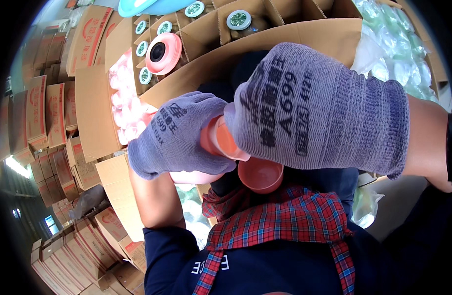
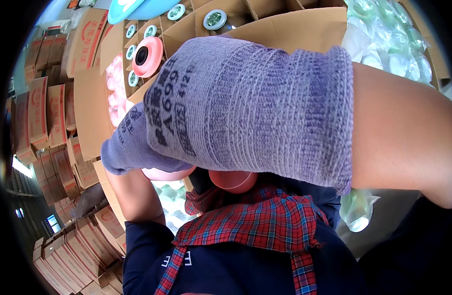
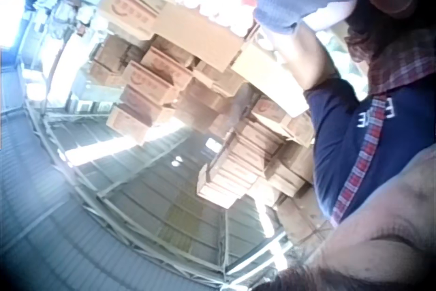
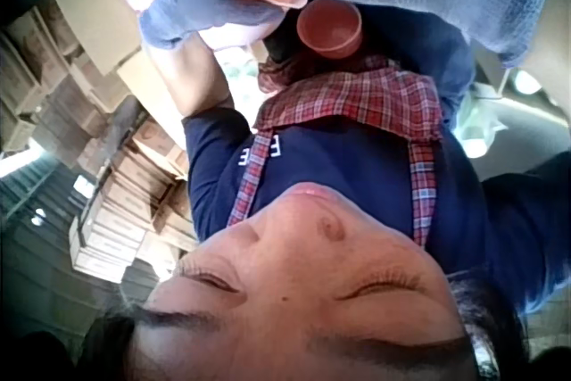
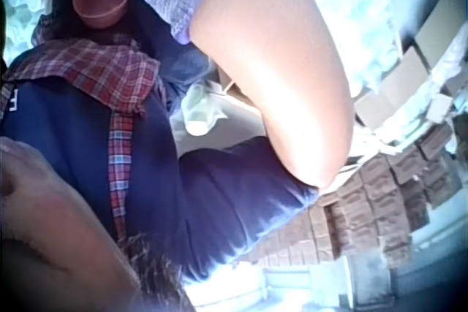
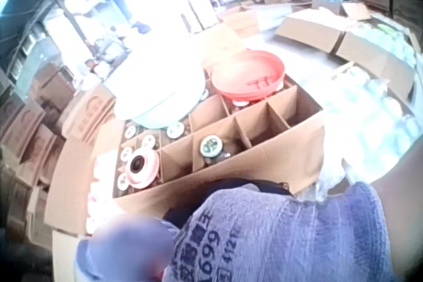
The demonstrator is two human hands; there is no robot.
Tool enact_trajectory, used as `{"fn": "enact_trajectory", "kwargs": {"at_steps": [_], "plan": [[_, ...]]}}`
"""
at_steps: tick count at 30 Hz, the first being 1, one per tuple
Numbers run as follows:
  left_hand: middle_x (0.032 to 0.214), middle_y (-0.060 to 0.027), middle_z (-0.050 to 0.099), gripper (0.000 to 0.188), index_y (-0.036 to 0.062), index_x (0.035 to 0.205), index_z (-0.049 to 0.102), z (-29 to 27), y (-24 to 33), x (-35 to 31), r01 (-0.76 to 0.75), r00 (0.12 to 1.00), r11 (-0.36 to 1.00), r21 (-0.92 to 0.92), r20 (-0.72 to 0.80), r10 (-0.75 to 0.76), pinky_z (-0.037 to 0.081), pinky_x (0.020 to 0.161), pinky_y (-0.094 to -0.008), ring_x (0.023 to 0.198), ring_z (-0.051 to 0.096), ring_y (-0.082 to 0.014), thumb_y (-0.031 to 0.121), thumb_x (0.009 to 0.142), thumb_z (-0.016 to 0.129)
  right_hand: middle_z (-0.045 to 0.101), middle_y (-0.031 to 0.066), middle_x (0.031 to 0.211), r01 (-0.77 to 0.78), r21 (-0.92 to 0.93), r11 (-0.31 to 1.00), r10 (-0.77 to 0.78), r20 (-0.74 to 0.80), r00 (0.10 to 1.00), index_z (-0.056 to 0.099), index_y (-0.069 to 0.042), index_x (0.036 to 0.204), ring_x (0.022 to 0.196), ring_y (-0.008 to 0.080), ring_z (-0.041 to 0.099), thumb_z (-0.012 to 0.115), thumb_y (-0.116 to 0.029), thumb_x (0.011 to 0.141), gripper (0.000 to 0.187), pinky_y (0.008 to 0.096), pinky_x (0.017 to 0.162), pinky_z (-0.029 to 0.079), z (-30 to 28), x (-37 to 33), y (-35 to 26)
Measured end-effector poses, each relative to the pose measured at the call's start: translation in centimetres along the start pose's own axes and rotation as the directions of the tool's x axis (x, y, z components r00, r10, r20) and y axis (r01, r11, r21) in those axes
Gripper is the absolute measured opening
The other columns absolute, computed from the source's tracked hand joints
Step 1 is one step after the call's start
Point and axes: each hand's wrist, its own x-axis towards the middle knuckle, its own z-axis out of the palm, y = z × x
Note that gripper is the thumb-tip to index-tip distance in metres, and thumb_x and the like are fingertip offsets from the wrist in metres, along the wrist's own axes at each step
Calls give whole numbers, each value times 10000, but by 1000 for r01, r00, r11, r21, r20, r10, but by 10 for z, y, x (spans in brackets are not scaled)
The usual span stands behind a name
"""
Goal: The person assembles thermos flasks by inserting inner liners into outer bodies, adding seals, and screwing on lids. They then wrap each completed unit in a plastic bag and place it into a cardboard box. The process is repeated for multiple units of different colors.
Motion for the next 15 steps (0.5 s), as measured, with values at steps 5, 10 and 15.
{"fn": "enact_trajectory", "kwargs": {"at_steps": [5, 10, 15], "plan": [[1029, -137, 684, 682, 37, 1127, 656, -3, -12, -13, -59, 992, 953, -297, 89, 89, 514, 842, -375, 940, 659, -316, 319, 555, 897, 624, 60, 743, 72, -282, 957, -33, 141, 989, 691, -71, 946, 689, 209, 644, 680, -250, 811, 225, 371, 657, 498, -18, 10, -24], [1105, -125, 696, 743, 4, 1185, 641, 11, -15, -38, 93, 971, 828, -554, 233, 46, 508, 900, -351, 1003, 663, -242, 306, 563, 912, 618, 43, 735, 103, -170, 980, -72, 179, 981, 674, -93, 956, 663, 203, 625, 651, -328, 823, 271, 344, 629, 465, -23, 27, -47], [1177, -136, 688, 799, -27, 1212, 641, 24, 0, -37, -58, 918, 745, -665, 258, 302, 498, 951, -346, 1049, 659, -244, 311, 544, 920, 609, 48, 713, 156, 123, 980, -168, 94, 981, 667, -87, 927, 635, 196, 603, 626, -308, 842, 240, 355, 547, 457, -34, 5, -57]]}}
